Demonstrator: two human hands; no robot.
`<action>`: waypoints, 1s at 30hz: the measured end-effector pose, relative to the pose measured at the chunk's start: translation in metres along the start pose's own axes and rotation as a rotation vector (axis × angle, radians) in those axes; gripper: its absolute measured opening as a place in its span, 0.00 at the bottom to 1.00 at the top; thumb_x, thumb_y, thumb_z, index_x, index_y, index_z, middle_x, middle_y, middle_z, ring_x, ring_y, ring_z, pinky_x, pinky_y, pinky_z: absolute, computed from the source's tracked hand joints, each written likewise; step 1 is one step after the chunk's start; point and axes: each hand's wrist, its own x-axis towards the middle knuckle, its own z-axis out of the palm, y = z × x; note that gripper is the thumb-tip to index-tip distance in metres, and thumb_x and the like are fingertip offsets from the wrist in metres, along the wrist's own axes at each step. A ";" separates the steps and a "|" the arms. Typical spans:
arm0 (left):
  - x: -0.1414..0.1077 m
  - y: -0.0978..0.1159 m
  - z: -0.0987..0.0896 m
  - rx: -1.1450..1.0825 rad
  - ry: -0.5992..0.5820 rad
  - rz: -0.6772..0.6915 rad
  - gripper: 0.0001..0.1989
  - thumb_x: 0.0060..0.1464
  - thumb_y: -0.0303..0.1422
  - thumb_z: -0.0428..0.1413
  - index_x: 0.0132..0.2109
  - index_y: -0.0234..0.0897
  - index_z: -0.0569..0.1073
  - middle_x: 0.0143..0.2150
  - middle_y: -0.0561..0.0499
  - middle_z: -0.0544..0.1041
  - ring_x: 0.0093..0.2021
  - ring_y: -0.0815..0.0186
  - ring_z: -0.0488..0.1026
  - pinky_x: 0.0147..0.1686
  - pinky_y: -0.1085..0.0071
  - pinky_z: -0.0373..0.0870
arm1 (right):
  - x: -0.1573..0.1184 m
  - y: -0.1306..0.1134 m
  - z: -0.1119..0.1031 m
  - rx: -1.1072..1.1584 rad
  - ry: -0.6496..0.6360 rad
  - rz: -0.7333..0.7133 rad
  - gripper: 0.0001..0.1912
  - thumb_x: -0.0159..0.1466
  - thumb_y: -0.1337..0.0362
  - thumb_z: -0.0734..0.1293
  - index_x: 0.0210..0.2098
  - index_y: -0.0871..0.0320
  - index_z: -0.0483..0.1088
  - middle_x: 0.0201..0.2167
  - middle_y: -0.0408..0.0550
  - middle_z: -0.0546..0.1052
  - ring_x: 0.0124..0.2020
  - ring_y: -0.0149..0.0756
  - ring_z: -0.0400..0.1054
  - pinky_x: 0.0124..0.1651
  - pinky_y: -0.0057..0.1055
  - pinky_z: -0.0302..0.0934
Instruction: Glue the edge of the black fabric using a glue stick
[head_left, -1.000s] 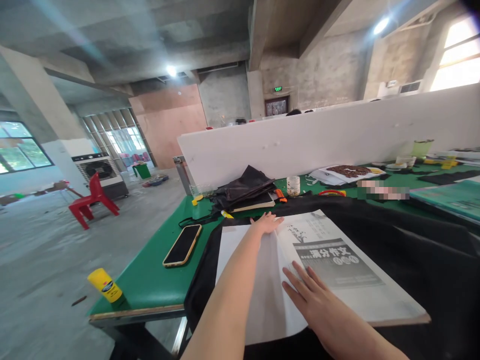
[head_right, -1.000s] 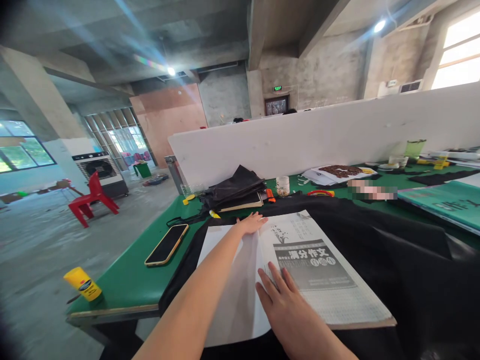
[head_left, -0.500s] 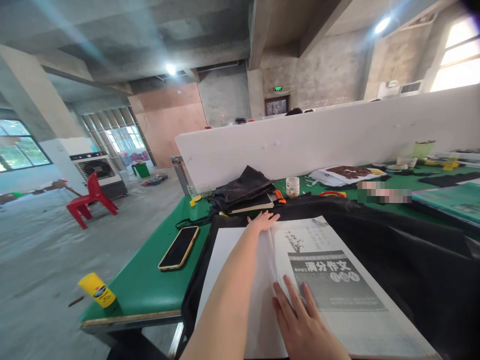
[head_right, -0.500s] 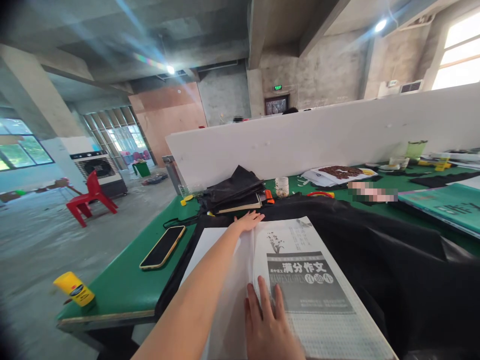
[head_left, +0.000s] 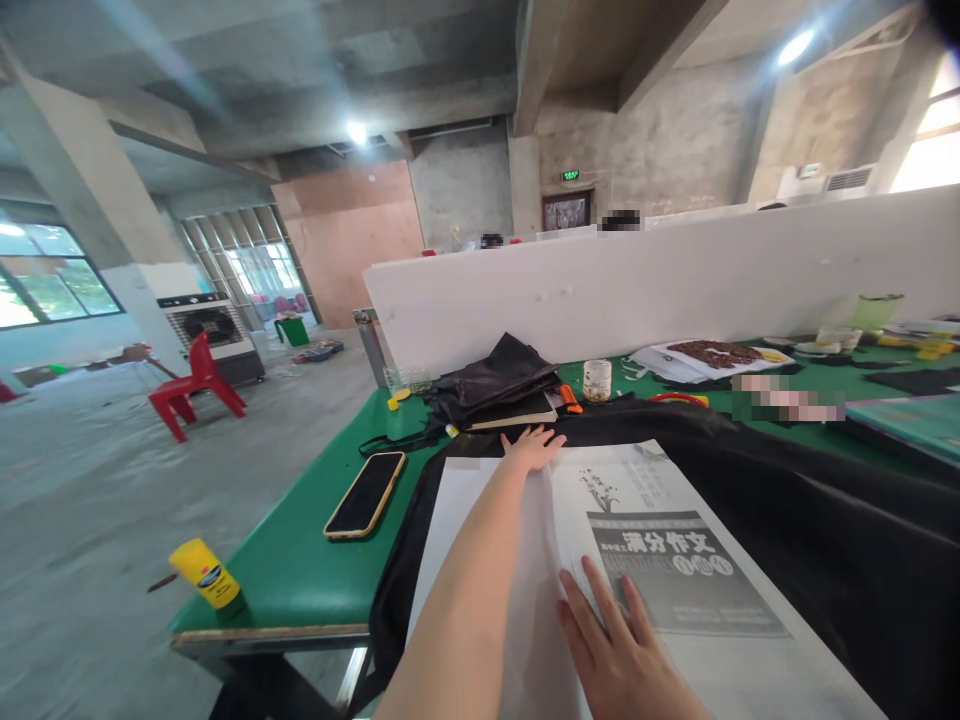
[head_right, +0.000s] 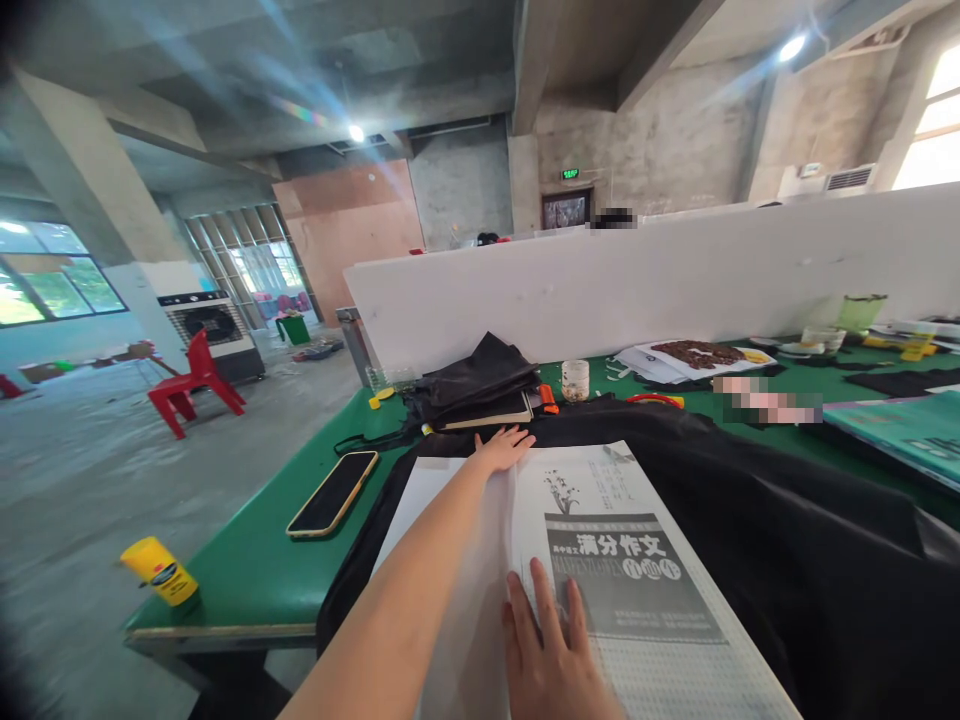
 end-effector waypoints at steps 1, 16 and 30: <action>0.001 0.000 0.000 0.000 0.002 0.001 0.35 0.54 0.58 0.26 0.63 0.54 0.51 0.68 0.59 0.41 0.67 0.52 0.35 0.56 0.34 0.28 | 0.000 0.000 0.001 -0.014 0.001 0.001 0.18 0.59 0.67 0.55 0.43 0.60 0.72 0.52 0.52 0.69 0.56 0.60 0.56 0.45 0.58 0.59; -0.013 -0.007 0.003 0.030 0.165 0.130 0.31 0.58 0.54 0.29 0.63 0.51 0.52 0.67 0.55 0.49 0.66 0.55 0.41 0.58 0.38 0.38 | 0.026 0.049 -0.019 0.231 -0.116 -0.248 0.22 0.62 0.61 0.58 0.55 0.57 0.64 0.52 0.48 0.70 0.52 0.50 0.62 0.49 0.47 0.58; -0.036 -0.028 -0.003 0.046 0.233 0.214 0.24 0.62 0.45 0.34 0.60 0.44 0.59 0.65 0.55 0.56 0.65 0.66 0.49 0.62 0.61 0.44 | 0.042 0.095 -0.018 0.121 -0.082 -0.383 0.21 0.63 0.59 0.56 0.53 0.55 0.66 0.51 0.45 0.71 0.46 0.45 0.66 0.38 0.38 0.63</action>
